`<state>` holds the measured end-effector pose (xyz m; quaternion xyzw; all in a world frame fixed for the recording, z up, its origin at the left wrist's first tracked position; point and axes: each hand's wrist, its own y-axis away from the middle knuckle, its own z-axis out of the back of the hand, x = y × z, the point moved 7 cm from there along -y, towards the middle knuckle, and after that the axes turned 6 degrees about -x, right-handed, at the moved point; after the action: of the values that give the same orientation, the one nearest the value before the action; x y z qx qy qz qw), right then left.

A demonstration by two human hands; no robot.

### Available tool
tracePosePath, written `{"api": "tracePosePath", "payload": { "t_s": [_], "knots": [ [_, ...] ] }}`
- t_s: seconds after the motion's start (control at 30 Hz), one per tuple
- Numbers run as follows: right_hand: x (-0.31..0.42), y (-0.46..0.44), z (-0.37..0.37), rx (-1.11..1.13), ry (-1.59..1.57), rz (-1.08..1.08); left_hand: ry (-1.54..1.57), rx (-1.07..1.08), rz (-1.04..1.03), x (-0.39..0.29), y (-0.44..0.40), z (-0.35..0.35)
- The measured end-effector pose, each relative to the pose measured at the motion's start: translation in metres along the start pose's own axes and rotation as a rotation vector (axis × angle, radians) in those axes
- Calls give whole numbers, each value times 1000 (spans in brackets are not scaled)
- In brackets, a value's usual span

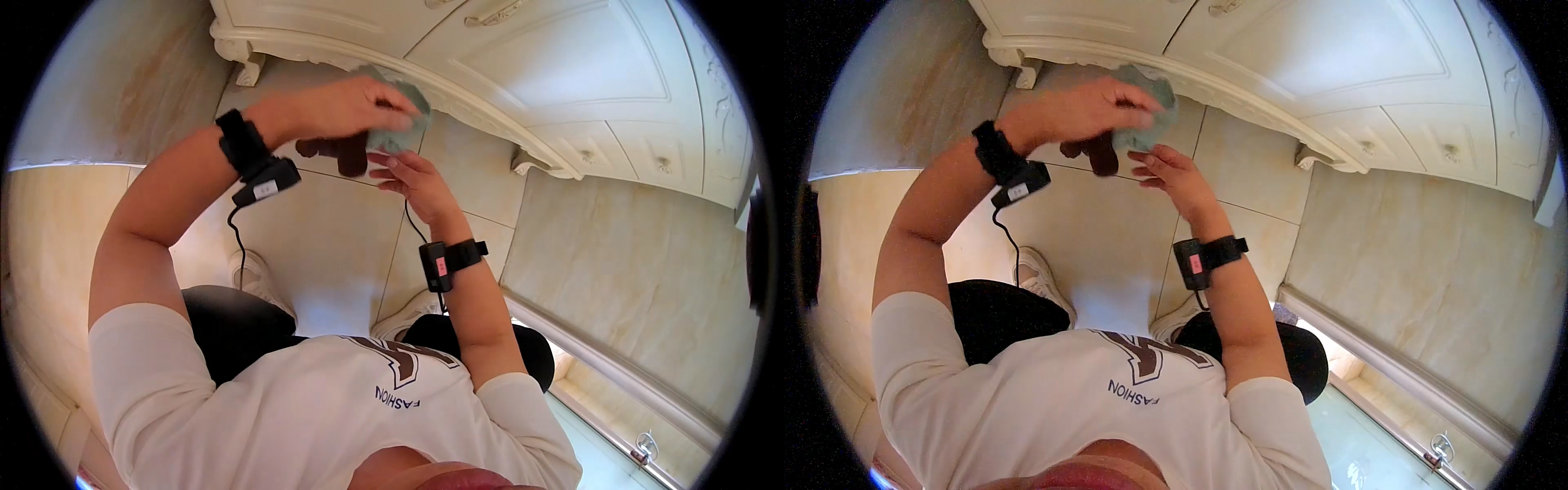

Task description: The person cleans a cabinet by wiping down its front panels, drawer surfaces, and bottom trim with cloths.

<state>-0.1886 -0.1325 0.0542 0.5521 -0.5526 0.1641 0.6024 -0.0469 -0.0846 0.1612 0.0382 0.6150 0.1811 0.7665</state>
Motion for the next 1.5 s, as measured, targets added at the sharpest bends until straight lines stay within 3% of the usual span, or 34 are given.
{"api": "tracePosePath", "payload": {
  "t_s": [0.07, 0.1, 0.17, 0.27, 0.6, 0.7, 0.8, 0.87, 0.9, 1.03, 1.1, 1.2, 1.27, 1.33, 1.37, 1.43, 1.5],
  "knots": [
    [-2, -10, 7, -122, -298, 193, -111, 284, -285, -15, 9, -43],
    [-2, -9, 10, -125, -299, 193, -110, 288, -286, -14, 13, -51],
    [-4, -6, 15, -117, -549, 156, -223, 499, -363, -10, 32, -72],
    [15, -5, 13, -71, -733, 199, -293, 515, -298, 0, 34, -69],
    [43, 10, 0, -155, -877, 216, -180, 419, -299, 6, 28, -59],
    [81, 28, 5, -168, -878, 327, -215, 365, -324, -12, 29, -48],
    [119, 45, 4, -89, -865, 479, 12, 304, -309, -25, 26, -30],
    [96, 26, 42, -320, -796, 508, 352, 181, -89, -21, 17, -14],
    [68, 11, 55, -304, -802, 399, 530, 212, -88, -10, 7, -16],
    [35, 5, 12, -70, -563, 282, 672, 95, -64, 23, -7, -5],
    [7, 2, -1, -20, -49, 33, 740, 84, -62, 34, -12, 8],
    [-2, -1, 14, -213, 30, -33, 741, 15, 26, 46, -15, 29],
    [0, -3, 32, -254, -10, -28, 689, 28, 33, 56, -11, 35],
    [10, 2, 48, -295, -46, -26, 232, 50, 43, 55, 1, 34],
    [21, 6, 49, -281, -103, -14, 236, 50, 43, 52, 2, 38],
    [36, 13, 49, -268, -158, -6, -530, 262, 17, 56, 5, 32],
    [47, 18, 48, -237, -109, 17, -451, 285, 131, 59, 6, 29]
  ]
}}
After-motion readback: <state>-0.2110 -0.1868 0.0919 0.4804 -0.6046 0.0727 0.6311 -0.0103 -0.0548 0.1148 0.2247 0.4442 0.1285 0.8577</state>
